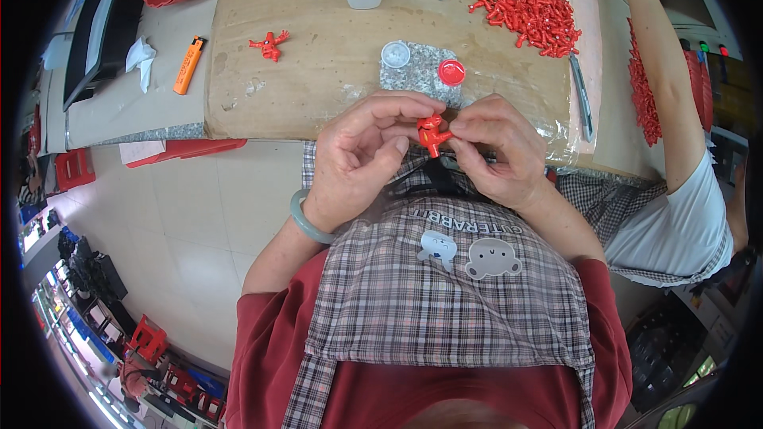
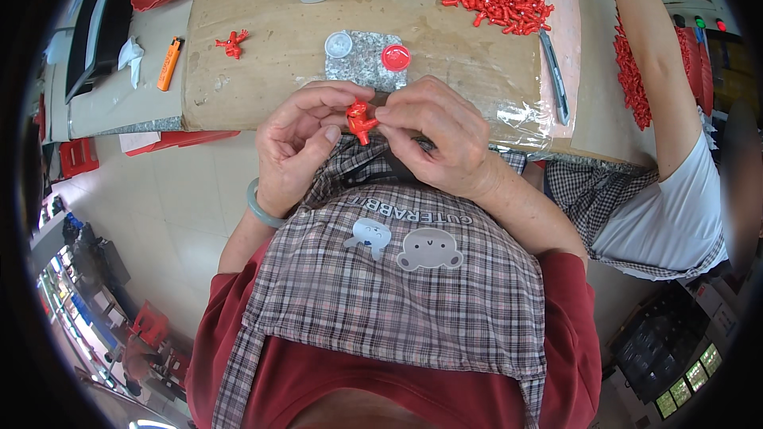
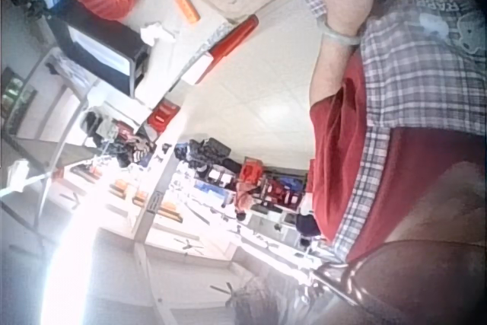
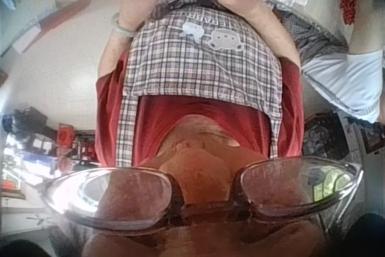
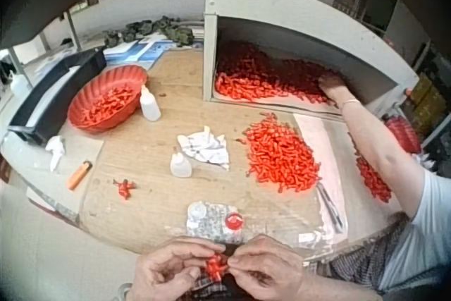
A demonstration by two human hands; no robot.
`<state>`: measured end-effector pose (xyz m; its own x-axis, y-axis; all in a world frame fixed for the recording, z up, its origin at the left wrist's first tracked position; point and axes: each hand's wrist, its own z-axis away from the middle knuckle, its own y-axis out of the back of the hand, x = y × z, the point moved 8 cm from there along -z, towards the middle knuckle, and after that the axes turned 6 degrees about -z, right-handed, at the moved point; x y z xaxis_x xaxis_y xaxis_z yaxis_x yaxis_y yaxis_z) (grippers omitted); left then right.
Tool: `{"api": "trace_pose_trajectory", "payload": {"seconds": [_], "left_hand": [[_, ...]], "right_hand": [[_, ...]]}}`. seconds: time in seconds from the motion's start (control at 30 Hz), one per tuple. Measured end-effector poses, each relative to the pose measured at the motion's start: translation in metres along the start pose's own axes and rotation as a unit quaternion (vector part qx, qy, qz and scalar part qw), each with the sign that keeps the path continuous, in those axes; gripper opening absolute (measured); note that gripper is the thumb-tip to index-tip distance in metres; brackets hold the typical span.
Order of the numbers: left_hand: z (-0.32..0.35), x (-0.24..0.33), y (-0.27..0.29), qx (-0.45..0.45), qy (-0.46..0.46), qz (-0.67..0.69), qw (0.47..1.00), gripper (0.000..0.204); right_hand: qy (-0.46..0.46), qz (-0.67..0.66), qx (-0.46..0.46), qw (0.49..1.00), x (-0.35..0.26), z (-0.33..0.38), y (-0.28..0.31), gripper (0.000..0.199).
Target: The person assembles small red plastic toy parts by hand, applying glue from a bottle to join the components.
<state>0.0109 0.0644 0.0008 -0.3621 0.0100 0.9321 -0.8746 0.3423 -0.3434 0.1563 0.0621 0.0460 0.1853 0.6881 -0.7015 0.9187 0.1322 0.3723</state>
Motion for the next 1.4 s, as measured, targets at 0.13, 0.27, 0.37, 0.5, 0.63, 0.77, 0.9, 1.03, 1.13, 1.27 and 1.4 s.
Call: {"api": "trace_pose_trajectory", "payload": {"seconds": [0.13,0.27,0.37,0.5,0.63,0.77,0.9,1.03,1.13,1.27,1.4], "left_hand": [[0.001,-0.006,0.000,0.012,0.039,0.030,0.999,0.031],[0.001,-0.008,0.002,0.028,0.057,0.022,0.998,0.030],[0.001,-0.010,0.004,0.034,0.067,-0.002,0.997,0.029],[0.001,-0.011,0.004,0.028,0.068,-0.034,0.997,0.027],[0.000,-0.009,0.005,0.035,0.058,-0.072,0.995,0.027],[0.000,-0.009,0.005,0.034,0.058,-0.085,0.994,0.028],[0.000,-0.008,0.003,0.039,0.069,-0.076,0.994,0.027],[0.001,-0.010,0.005,0.043,0.076,-0.082,0.993,0.027],[0.001,-0.011,0.005,0.044,0.081,-0.087,0.992,0.027],[0.001,-0.012,0.006,0.050,0.086,-0.092,0.991,0.027],[0.000,-0.010,0.007,0.057,0.076,-0.112,0.989,0.025]], "right_hand": [[-0.073,-0.020,0.009,0.997,0.011,0.006,-0.001,0.026],[-0.139,-0.070,-0.006,0.988,0.018,0.005,-0.002,0.022],[-0.265,-0.163,-0.015,0.950,0.032,0.013,-0.007,0.018],[-0.344,-0.191,-0.078,0.916,0.041,0.020,-0.013,0.014],[-0.320,-0.155,-0.065,0.932,0.044,0.020,-0.014,0.014],[-0.306,-0.155,-0.066,0.937,0.043,0.018,-0.014,0.013],[-0.314,-0.159,-0.061,0.934,0.044,0.018,-0.014,0.013],[-0.314,-0.141,-0.074,0.936,0.044,0.018,-0.014,0.012],[-0.316,-0.140,-0.074,0.936,0.045,0.018,-0.015,0.011],[-0.326,-0.144,-0.077,0.931,0.046,0.019,-0.016,0.011],[-0.330,-0.145,-0.075,0.930,0.048,0.020,-0.016,0.011]]}}
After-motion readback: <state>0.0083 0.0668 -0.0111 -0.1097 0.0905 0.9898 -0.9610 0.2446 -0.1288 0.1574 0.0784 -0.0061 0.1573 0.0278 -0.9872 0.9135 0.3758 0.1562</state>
